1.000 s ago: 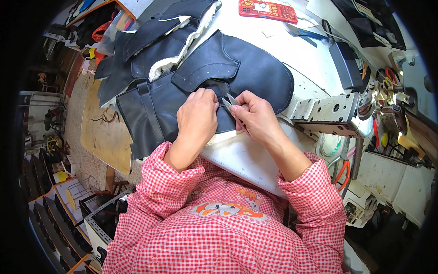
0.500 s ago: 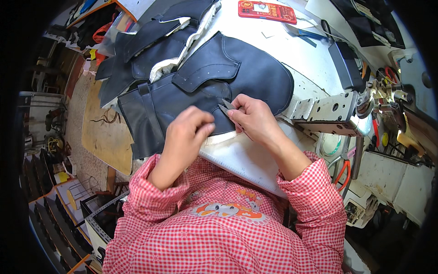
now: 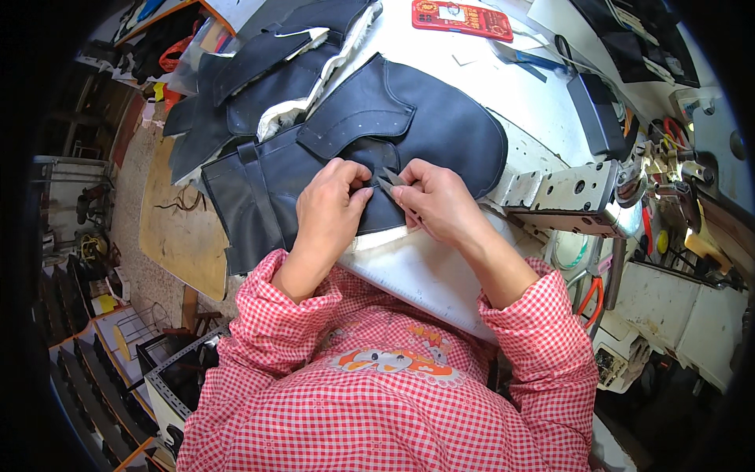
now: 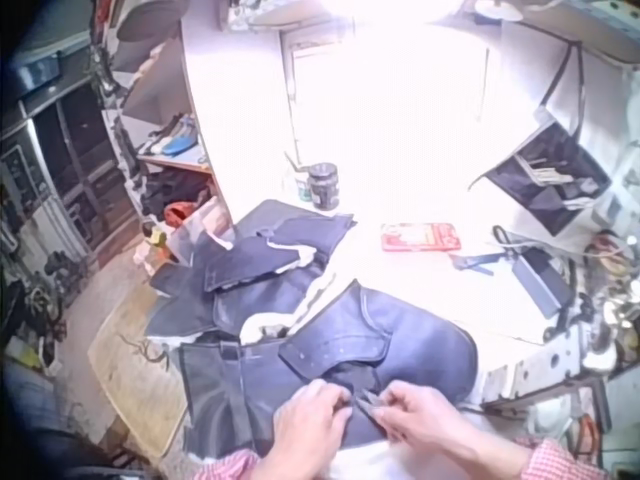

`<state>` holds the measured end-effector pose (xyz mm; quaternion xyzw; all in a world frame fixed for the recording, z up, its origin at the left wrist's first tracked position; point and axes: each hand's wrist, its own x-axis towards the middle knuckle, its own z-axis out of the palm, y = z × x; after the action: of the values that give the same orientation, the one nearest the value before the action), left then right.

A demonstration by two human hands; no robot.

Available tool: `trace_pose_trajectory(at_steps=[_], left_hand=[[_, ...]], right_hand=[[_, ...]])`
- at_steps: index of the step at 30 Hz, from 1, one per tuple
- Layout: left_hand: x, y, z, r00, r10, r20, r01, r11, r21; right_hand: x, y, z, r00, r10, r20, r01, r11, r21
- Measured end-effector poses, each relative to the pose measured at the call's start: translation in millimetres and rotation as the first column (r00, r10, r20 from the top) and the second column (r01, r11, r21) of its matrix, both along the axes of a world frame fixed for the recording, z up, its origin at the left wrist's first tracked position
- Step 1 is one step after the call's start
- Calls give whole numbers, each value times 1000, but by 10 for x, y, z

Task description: The person aligns and sews a white fur-lined black leather piece using a sewing machine. They trim excess material with scissors, flip the piece to check alignment, and continue stitching along the edges.

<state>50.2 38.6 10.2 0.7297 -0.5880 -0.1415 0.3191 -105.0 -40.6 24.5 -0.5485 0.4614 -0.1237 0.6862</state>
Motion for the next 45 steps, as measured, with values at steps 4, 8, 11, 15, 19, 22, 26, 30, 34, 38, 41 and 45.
trace_pose_trajectory(at_steps=[4, 8, 11, 15, 19, 22, 26, 30, 34, 38, 41, 45], left_hand=[[-53, -32, 5, 998, 23, 50, -22, 999, -24], [-96, -75, -16, 985, 7, 173, 6, 997, -76], [-113, -108, -58, 972, -15, 236, 33, 997, -71], [-163, -193, -101, 936, -39, 350, 52, 998, -29], [-75, -130, 9, 993, -107, 50, 107, 994, 13], [43, 89, 145, 696, -205, -688, 400, 907, 134], [36, 299, 189, 816, -206, -540, 295, 952, 82], [6, 139, 99, 992, -20, -121, 15, 999, -44], [-141, -67, 3, 997, 43, 58, -36, 991, -126], [-221, -156, -70, 992, 42, 121, -24, 989, -146], [-206, -164, -120, 999, 18, 30, -11, 979, -203], [-133, -160, -152, 965, 50, -259, -98, 980, -175]], right_hand=[[-42, -9, -23, 999, -42, 25, 42, 999, 14], [-70, -12, -53, 996, -71, 55, 68, 997, 45], [-91, -4, -89, 989, -120, 83, 116, 992, 54], [-81, 21, -132, 977, -178, 115, 174, 984, 44], [-93, 21, -120, 976, -186, 112, 181, 982, 52], [-121, 12, -97, 981, -149, 122, 141, 988, 68], [-123, 2, -93, 989, -101, 107, 95, 994, 61], [-130, -1, -106, 990, -101, 103, 94, 993, 73], [-138, 1, -140, 981, -156, 113, 146, 985, 93], [-155, 11, -172, 966, -205, 155, 191, 977, 100], [-151, 22, -186, 945, -260, 198, 243, 964, 103], [-174, 17, -163, 943, -266, 201, 247, 962, 118]])
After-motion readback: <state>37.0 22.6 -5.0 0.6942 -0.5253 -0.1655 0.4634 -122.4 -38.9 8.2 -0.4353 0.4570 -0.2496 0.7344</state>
